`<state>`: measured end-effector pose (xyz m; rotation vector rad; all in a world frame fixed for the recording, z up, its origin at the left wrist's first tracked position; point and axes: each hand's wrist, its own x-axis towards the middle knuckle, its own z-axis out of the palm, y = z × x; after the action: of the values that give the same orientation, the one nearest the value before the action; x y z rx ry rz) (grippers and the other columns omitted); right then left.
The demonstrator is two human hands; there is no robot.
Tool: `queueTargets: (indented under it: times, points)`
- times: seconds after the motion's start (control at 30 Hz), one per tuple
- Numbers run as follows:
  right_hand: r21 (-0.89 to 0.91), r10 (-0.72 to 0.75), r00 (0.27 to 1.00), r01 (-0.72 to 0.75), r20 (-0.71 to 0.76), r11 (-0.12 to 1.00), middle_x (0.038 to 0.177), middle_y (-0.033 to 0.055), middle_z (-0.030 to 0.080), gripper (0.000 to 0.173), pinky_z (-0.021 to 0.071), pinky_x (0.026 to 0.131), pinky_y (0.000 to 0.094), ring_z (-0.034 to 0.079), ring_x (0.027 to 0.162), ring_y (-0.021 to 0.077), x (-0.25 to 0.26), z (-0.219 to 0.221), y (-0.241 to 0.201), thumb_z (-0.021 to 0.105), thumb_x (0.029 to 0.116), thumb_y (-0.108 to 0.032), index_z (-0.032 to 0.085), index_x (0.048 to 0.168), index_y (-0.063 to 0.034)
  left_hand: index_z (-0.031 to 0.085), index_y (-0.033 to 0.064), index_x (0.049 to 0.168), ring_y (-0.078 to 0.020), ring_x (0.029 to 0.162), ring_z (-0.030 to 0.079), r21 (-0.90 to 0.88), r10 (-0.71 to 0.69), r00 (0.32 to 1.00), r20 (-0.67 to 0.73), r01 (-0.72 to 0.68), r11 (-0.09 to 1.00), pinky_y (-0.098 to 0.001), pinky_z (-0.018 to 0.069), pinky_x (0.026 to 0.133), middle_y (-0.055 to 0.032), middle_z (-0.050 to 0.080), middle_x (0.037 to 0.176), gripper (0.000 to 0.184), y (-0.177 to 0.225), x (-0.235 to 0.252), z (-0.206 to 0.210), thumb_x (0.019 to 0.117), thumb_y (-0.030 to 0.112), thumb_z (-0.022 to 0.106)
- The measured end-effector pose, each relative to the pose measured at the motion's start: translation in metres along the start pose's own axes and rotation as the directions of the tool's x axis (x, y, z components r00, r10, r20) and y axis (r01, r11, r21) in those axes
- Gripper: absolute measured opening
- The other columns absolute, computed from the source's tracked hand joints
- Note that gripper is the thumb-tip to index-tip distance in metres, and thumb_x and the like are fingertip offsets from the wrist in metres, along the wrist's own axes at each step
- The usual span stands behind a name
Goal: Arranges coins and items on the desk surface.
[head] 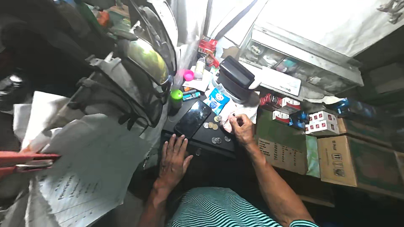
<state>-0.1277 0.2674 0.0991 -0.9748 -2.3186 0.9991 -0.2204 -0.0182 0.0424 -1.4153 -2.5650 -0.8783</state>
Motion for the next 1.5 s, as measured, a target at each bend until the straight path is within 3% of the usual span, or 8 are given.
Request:
queueTargets:
  times: [0.2,0.3,0.53,0.7,0.97,1.07,1.37,1.5]
  points:
    - [-0.369,-0.221,0.973,0.230,0.068,0.901,0.127,0.0294,0.061,0.043,0.0492,0.097,0.0615,0.059,0.118,0.0481,0.018,-0.002,-0.002,0.066,0.0982,-0.023,0.063,0.132,0.0029,0.060,0.0008,0.139,-0.0481,0.140,0.045,-0.004,-0.044,0.997,-0.065,0.044,0.999,-0.0673,0.0342,0.112,-0.0229,0.055,0.147,0.056,0.002,0.004,0.000,0.1000,0.041,0.057]
    - [-0.394,-0.331,0.929,0.370,0.166,0.841,0.130,0.0260,0.063,0.038,0.0491,0.096,0.0613,0.059,0.121,0.0464,0.049,0.020,-0.018,0.067,0.0967,-0.023,0.068,0.129,-0.0013,0.059,0.0022,0.141,-0.0487,0.141,0.043,0.006,-0.066,0.993,-0.097,0.066,0.998,-0.0664,0.0328,0.114,-0.0237,0.052,0.150,0.057,0.003,0.015,0.002,0.1006,0.042,0.057]
    - [-0.521,-0.178,0.905,0.373,0.386,0.768,0.132,0.0284,0.060,0.042,0.0467,0.098,0.0638,0.054,0.124,0.0510,0.083,0.046,-0.031,0.062,0.1006,-0.027,0.063,0.134,-0.0019,0.059,-0.0012,0.140,-0.0465,0.142,0.043,0.013,-0.132,0.987,-0.091,0.133,0.991,-0.0624,0.0346,0.115,-0.0257,0.049,0.151,0.059,-0.012,0.040,0.012,0.1003,0.043,0.059]
    - [-0.351,-0.412,0.894,0.449,0.177,0.822,0.110,0.0288,0.071,0.025,0.0534,0.091,0.0614,0.069,0.106,0.0464,0.081,0.032,-0.023,0.055,0.0996,-0.007,0.070,0.112,0.0097,0.062,-0.0012,0.135,-0.0421,0.138,0.049,-0.010,-0.116,0.988,-0.105,0.116,0.993,-0.0604,0.0385,0.112,-0.0248,0.052,0.148,0.054,-0.016,0.042,0.012,0.0982,0.037,0.064]
    - [-0.256,-0.638,0.759,0.596,-0.130,0.761,0.115,0.0204,0.074,0.024,0.0539,0.098,0.0478,0.070,0.110,0.0372,0.107,0.037,-0.054,0.058,0.0961,-0.001,0.074,0.113,0.0035,0.065,-0.0013,0.132,-0.0423,0.134,0.054,-0.004,-0.096,0.983,-0.159,0.097,0.995,-0.0607,0.0400,0.110,-0.0249,0.055,0.145,0.054,-0.016,0.044,0.014,0.0984,0.042,0.062]
    - [-0.317,-0.559,0.828,0.542,0.045,0.778,0.133,0.0253,0.064,0.037,0.0476,0.104,0.0565,0.061,0.123,0.0458,0.113,0.047,-0.063,0.059,0.0992,-0.012,0.064,0.132,0.0058,0.065,-0.0032,0.131,-0.0441,0.131,0.056,-0.002,-0.106,0.983,-0.147,0.107,0.994,-0.0619,0.0413,0.108,-0.0261,0.056,0.144,0.052,-0.014,0.047,0.011,0.0980,0.038,0.064]
    - [-0.494,-0.245,0.892,0.420,0.381,0.761,0.118,0.0288,0.066,0.024,0.0482,0.093,0.0649,0.060,0.116,0.0496,0.103,0.023,-0.021,0.061,0.0964,-0.006,0.073,0.116,-0.0004,0.066,-0.0028,0.129,-0.0451,0.129,0.057,-0.007,-0.125,0.972,-0.200,0.127,0.992,-0.0601,0.0431,0.107,-0.0248,0.058,0.142,0.053,-0.019,0.052,0.016,0.0969,0.038,0.061]
    - [-0.516,-0.177,0.907,0.369,0.382,0.773,0.122,0.0316,0.063,0.039,0.0470,0.092,0.0636,0.058,0.117,0.0507,0.114,0.040,-0.032,0.060,0.0938,-0.004,0.071,0.131,-0.0129,0.066,-0.0031,0.130,-0.0448,0.130,0.056,-0.024,-0.132,0.973,-0.189,0.130,0.991,-0.0595,0.0421,0.108,-0.0253,0.057,0.143,0.053,-0.020,0.049,0.016,0.0980,0.038,0.061]
